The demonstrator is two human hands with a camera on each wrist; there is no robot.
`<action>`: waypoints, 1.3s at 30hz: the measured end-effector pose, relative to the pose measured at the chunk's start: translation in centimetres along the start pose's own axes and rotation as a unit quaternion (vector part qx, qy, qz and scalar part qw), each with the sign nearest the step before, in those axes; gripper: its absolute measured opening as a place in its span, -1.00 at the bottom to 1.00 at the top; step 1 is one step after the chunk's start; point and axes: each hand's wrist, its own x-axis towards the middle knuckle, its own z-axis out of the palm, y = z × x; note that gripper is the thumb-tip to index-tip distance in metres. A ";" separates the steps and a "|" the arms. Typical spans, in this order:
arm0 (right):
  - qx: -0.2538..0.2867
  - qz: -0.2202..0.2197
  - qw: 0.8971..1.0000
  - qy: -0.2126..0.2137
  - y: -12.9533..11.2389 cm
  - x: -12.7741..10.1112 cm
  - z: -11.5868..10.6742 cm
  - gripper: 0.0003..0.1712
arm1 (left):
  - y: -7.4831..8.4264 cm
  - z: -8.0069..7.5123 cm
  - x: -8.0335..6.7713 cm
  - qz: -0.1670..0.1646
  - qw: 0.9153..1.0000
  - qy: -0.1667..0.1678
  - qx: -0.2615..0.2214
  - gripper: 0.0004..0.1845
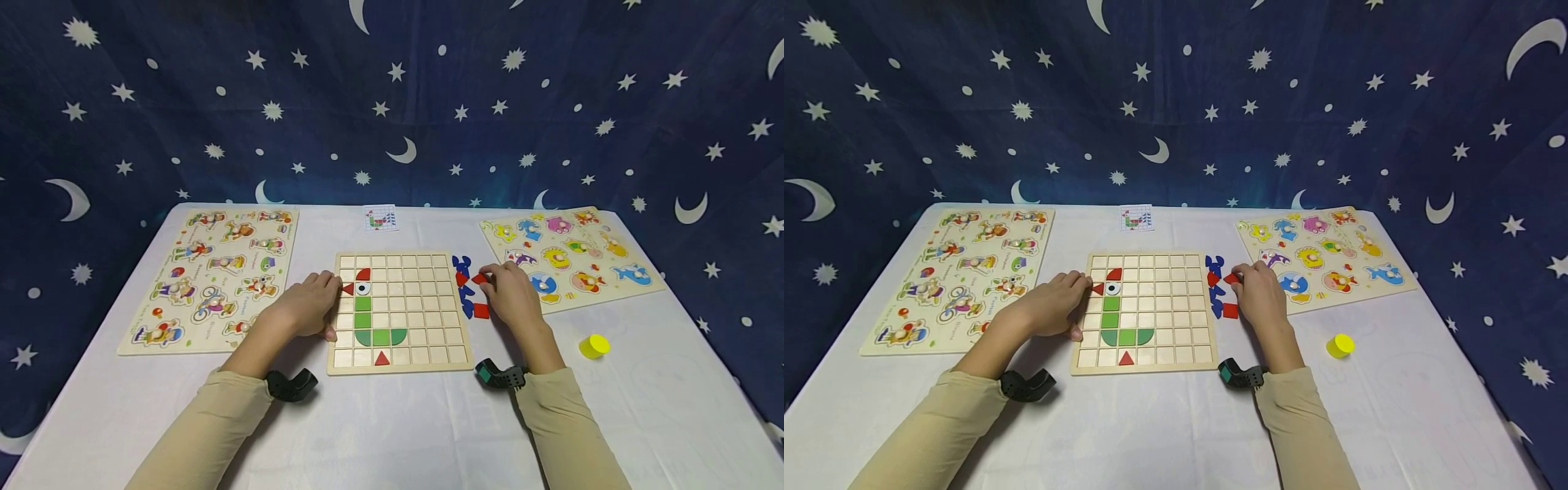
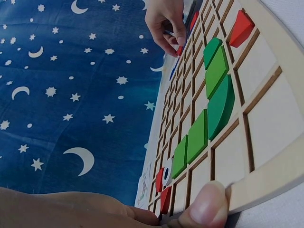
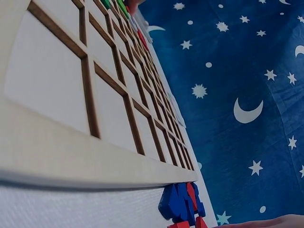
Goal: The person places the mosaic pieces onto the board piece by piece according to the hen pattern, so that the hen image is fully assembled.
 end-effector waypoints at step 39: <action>0.134 -0.098 0.986 0.017 -5.1 -1.4 1.0 -0.72 | 0.0 0.2 0.1 -0.002 1.000 0.006 0.002 -0.03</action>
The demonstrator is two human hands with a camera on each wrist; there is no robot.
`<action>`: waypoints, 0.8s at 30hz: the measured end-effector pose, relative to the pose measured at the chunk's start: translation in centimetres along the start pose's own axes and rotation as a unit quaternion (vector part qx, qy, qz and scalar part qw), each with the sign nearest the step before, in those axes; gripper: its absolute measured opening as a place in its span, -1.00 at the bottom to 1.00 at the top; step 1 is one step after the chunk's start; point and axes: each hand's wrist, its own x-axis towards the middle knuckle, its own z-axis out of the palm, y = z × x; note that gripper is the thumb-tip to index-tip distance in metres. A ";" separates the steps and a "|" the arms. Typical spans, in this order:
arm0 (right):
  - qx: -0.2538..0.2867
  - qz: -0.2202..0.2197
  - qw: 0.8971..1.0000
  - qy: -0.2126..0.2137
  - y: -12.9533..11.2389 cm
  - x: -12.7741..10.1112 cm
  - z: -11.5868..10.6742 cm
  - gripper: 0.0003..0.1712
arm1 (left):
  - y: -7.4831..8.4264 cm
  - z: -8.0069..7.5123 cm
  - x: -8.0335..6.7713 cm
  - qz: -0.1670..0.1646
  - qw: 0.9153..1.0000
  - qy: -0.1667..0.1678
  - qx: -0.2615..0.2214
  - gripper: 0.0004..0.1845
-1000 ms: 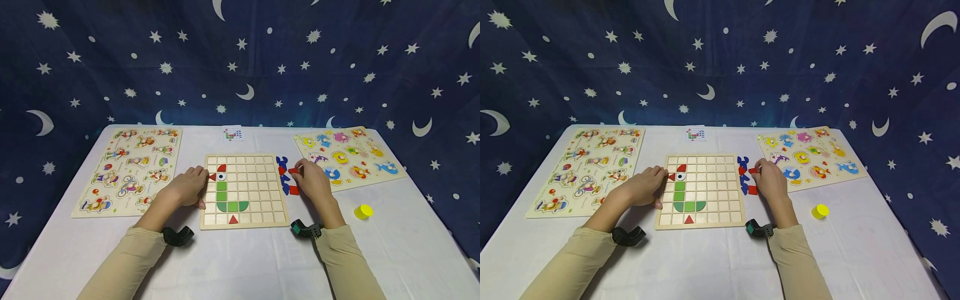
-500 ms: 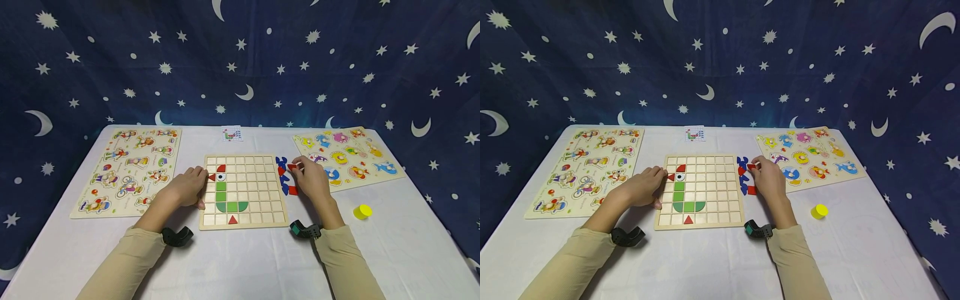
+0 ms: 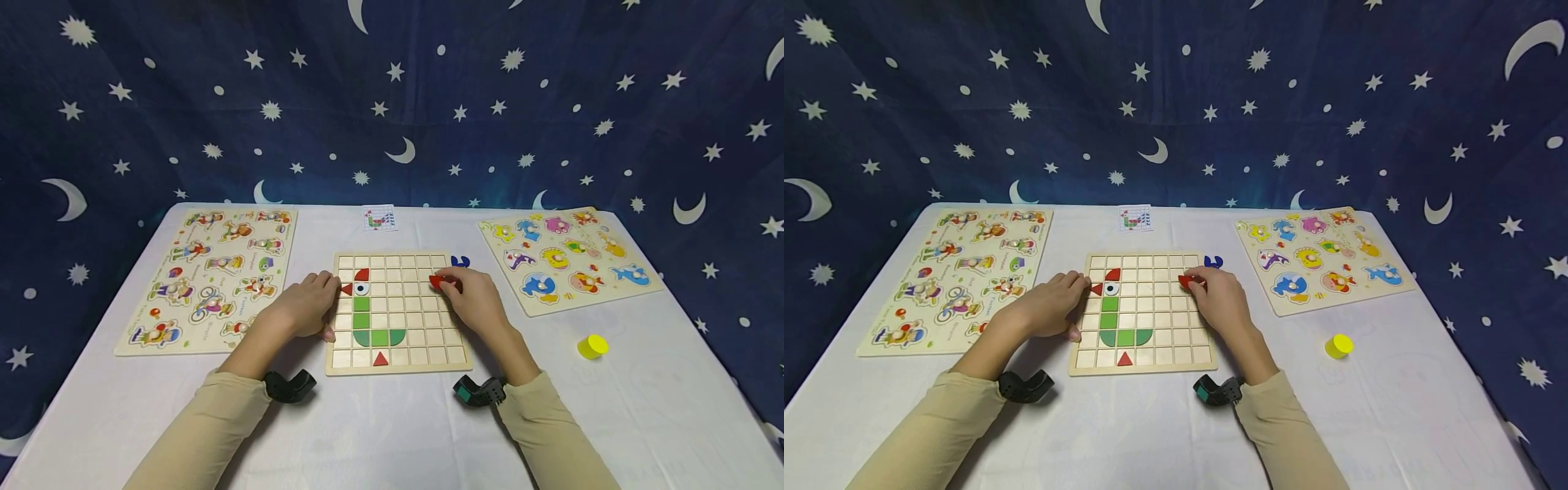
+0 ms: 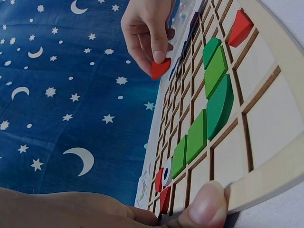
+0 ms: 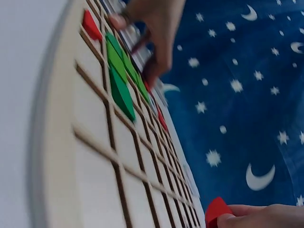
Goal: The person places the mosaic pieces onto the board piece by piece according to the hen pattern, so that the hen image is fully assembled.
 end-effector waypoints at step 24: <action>0.104 -0.071 0.988 -0.087 -5.1 -2.4 4.0 -0.90 | 0.0 -0.1 -0.1 0.005 1.000 0.006 -0.002 -0.06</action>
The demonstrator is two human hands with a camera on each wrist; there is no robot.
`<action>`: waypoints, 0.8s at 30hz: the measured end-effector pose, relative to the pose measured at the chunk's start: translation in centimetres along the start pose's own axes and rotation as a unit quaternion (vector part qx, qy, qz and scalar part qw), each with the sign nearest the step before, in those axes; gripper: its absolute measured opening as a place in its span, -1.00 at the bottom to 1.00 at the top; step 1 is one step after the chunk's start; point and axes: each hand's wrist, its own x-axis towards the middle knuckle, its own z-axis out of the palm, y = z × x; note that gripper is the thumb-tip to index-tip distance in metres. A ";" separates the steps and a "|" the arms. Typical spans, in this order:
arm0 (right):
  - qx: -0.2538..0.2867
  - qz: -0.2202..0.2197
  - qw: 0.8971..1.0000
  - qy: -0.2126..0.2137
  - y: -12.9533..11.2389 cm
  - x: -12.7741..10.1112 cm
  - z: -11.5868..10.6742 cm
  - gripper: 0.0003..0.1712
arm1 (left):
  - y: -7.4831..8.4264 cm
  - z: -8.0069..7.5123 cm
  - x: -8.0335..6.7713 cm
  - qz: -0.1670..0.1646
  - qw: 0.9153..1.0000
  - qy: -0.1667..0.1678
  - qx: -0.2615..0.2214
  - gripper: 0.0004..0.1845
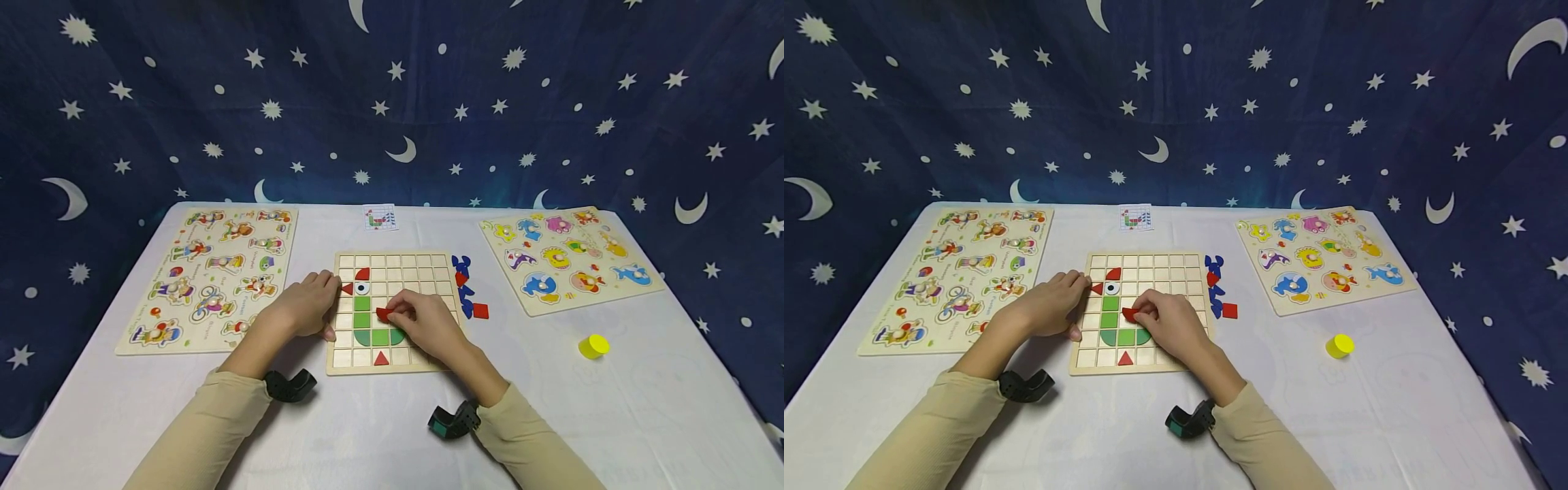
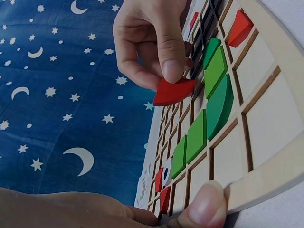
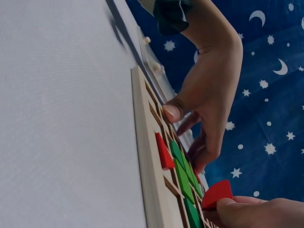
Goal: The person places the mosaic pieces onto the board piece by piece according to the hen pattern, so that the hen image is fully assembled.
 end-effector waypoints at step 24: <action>-0.037 -0.021 0.999 0.000 0.1 -0.1 0.7 -0.90 | -0.1 0.2 0.1 0.001 1.000 0.001 -0.001 -0.09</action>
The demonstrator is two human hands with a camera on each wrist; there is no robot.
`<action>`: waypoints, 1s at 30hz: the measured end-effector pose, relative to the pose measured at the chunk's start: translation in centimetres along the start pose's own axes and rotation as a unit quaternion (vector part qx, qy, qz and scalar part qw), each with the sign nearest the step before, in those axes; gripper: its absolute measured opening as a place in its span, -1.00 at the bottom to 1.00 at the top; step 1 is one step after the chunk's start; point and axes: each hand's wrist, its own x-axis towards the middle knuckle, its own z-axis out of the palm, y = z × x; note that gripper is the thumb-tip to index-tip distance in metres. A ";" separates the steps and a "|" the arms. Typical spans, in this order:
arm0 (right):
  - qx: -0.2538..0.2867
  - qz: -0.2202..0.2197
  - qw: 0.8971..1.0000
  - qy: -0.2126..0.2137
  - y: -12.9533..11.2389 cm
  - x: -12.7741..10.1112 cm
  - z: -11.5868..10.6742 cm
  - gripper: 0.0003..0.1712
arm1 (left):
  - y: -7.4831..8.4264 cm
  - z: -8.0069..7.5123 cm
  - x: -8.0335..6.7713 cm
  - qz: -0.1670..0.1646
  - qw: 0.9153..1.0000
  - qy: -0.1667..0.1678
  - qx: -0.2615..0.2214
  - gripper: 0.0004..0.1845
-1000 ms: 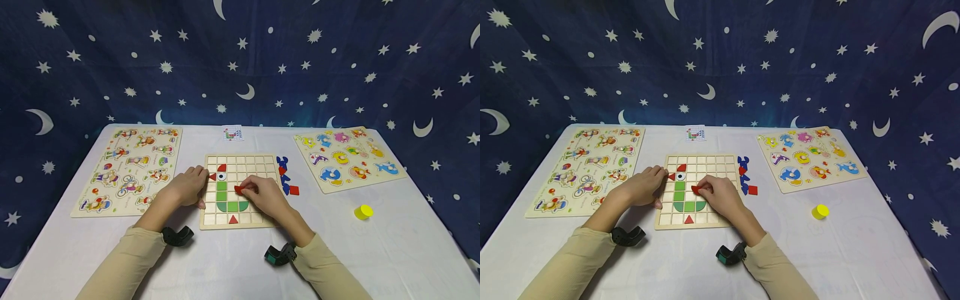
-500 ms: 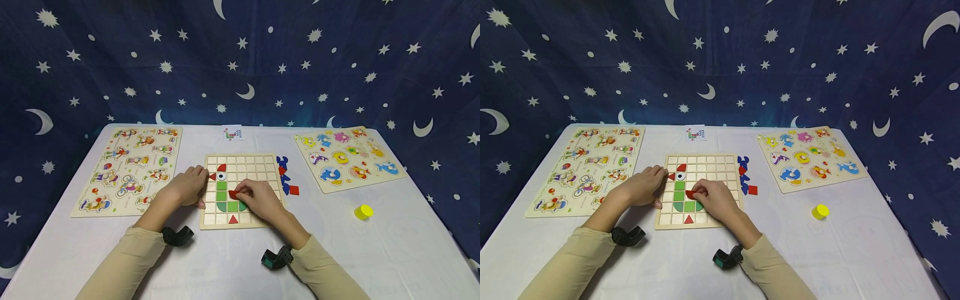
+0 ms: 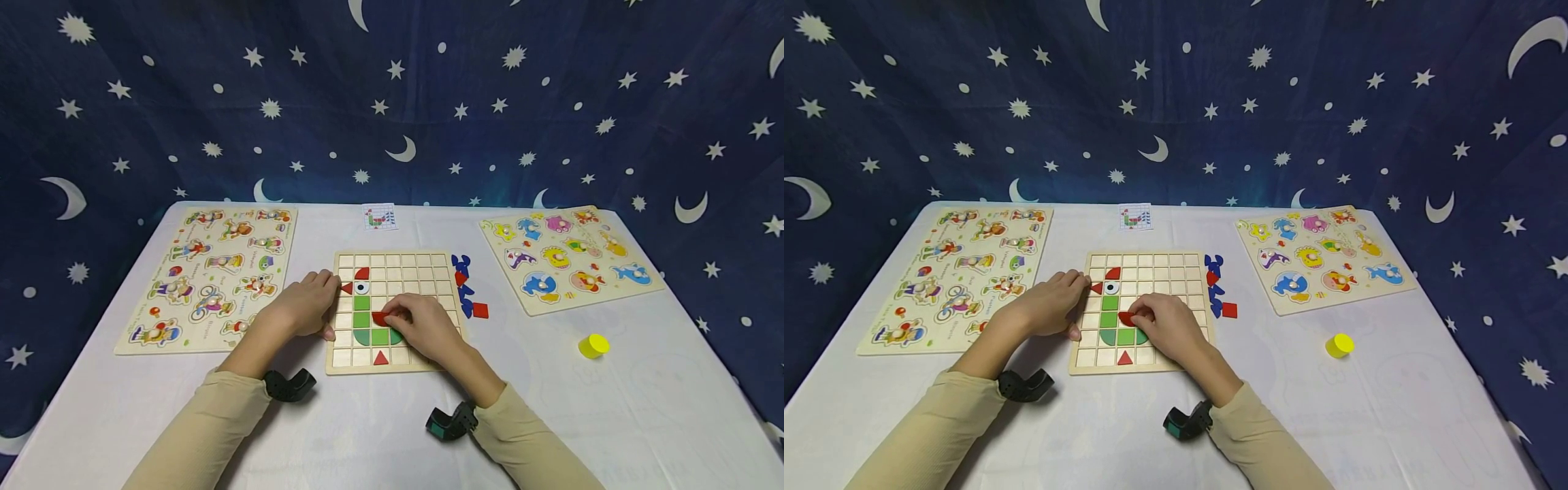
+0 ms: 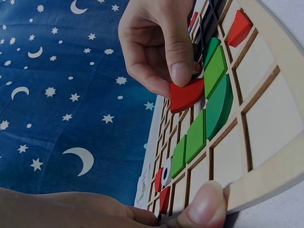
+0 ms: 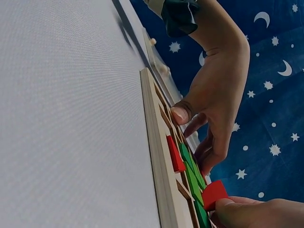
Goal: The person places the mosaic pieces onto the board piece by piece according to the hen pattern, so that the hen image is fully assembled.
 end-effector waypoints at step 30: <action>-0.038 0.003 0.999 -0.009 -0.1 -0.1 -0.1 -0.73 | 0.0 -0.1 0.1 -0.001 1.000 -0.008 0.003 -0.05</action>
